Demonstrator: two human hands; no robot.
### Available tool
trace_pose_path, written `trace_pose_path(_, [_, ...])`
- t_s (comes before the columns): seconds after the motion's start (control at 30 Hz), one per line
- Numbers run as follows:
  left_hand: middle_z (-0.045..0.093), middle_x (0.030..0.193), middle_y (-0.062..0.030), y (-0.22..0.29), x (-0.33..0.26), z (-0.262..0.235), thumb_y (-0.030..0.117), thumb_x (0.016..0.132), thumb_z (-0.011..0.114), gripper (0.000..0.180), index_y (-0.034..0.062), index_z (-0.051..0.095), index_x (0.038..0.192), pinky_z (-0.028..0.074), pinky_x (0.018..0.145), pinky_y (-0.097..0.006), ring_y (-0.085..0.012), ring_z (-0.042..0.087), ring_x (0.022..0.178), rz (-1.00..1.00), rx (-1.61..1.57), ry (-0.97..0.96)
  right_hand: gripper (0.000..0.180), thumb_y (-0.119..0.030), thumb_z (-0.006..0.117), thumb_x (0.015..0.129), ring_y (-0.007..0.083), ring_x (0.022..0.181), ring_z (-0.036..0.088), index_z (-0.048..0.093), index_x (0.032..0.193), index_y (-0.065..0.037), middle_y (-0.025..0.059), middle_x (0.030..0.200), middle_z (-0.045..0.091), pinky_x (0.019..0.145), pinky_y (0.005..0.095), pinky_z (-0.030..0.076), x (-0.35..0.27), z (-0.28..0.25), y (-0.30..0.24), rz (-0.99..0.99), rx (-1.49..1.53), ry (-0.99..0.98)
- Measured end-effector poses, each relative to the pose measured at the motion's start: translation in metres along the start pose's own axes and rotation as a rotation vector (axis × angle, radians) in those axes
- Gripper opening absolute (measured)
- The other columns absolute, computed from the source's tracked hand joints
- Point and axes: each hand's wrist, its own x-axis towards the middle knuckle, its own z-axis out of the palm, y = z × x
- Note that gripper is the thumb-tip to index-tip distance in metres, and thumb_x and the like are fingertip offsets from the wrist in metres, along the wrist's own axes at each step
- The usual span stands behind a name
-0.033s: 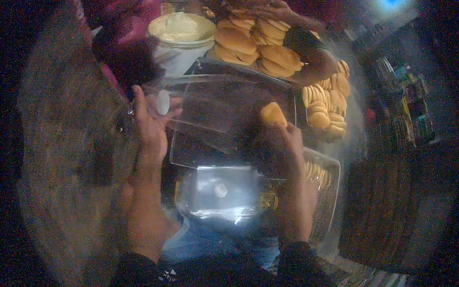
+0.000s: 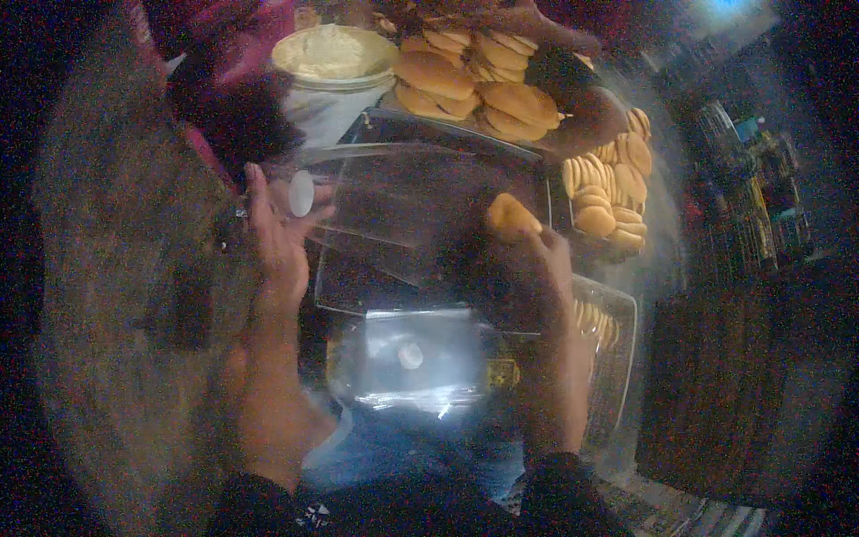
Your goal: The person scoops a dark granular filling from a tray into small buns using a plastic scoop and places the filled buns into a basket. The person repeats this process for multiple buns.
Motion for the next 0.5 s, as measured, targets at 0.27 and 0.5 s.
trace_pose_path(0.27, [0.065,0.112,-0.0164,-0.042,0.007,0.019,0.056,0.1,0.046,0.057,0.0001,0.059,0.099,0.063,0.075,-0.037,-0.0222,0.065,0.1,0.0,0.155,0.012,0.033,-0.025,0.062,0.092,0.0154,0.075,0.062,0.067,0.098,0.006,0.0085,0.082,0.069,0.07,0.0316,0.048,0.028,-0.025,0.008,-0.095,-0.459,0.22])
trace_pose_path(0.5, [0.064,0.119,-0.0157,-0.064,0.012,0.025,0.053,0.102,0.041,0.062,-0.0046,0.058,0.12,0.062,0.079,-0.034,-0.02,0.064,0.101,-0.013,0.304,-0.049,0.05,-0.022,0.059,0.088,0.0203,0.103,0.062,0.055,0.13,0.006,0.0132,0.114,0.065,0.091,0.0315,0.046,-0.034,-0.073,-0.032,-0.055,0.452,0.058])
